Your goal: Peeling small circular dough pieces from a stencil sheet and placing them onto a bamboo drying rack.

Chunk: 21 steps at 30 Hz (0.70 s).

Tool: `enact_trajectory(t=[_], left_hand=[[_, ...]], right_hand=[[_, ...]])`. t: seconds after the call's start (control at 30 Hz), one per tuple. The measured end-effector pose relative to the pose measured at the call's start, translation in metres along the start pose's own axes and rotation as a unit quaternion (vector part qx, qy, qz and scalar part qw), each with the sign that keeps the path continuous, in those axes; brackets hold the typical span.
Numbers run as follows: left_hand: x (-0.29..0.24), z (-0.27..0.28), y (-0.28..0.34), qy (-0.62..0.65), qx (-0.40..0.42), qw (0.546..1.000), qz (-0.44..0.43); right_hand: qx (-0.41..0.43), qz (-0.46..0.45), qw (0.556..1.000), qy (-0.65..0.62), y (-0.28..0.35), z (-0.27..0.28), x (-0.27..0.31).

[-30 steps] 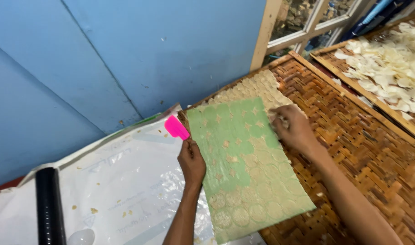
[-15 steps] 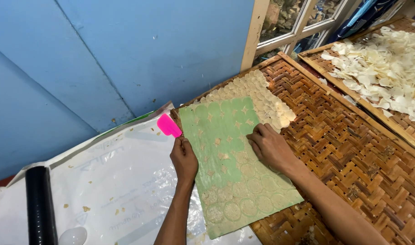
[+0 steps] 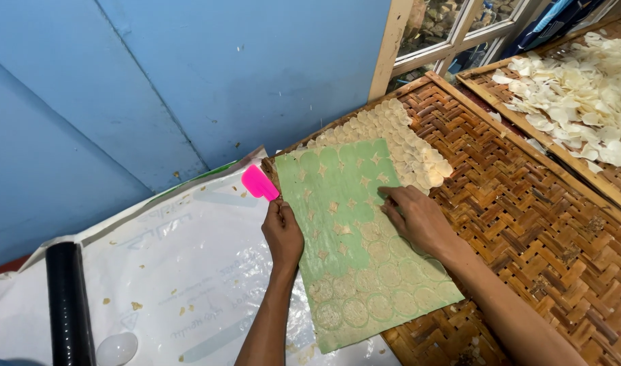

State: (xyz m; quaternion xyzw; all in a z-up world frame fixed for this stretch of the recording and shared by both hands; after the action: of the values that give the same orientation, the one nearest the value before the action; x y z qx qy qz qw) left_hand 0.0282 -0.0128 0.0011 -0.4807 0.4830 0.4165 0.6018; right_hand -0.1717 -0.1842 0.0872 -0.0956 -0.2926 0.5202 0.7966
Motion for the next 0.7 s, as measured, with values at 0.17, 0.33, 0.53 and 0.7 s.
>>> enact_trajectory(t=[0.17, 0.33, 0.53, 0.7], left_hand=[[0.003, 0.0, 0.0, -0.001, 0.002, 1.0, -0.002], [-0.002, 0.001, 0.001, 0.01, 0.007, 1.0, 0.0], [-0.002, 0.002, 0.001, -0.002, 0.007, 1.0, 0.007], [-0.005, 0.002, 0.001, -0.007, 0.008, 1.0, 0.005]], right_hand=[[-0.003, 0.034, 0.999, 0.035, 0.005, 0.002, -0.003], [0.007, 0.031, 0.999, 0.035, 0.009, -0.001, -0.023], [0.036, -0.004, 0.999, -0.009, 0.002, 0.012, -0.03], [0.048, -0.123, 0.99, -0.06, -0.014, 0.02, -0.046]])
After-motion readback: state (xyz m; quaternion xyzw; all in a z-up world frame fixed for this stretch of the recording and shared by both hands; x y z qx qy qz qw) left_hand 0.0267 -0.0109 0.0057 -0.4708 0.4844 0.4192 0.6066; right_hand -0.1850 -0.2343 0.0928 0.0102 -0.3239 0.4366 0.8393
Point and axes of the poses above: each hand's wrist, its own y-axis away from the middle knuckle, its own z-axis out of the back of the hand, x = y × z, the point moved 3 cm from there along -y, towards the middle knuckle, and after that the axes turned 9 degrees about -x, right-handed, at the moved point
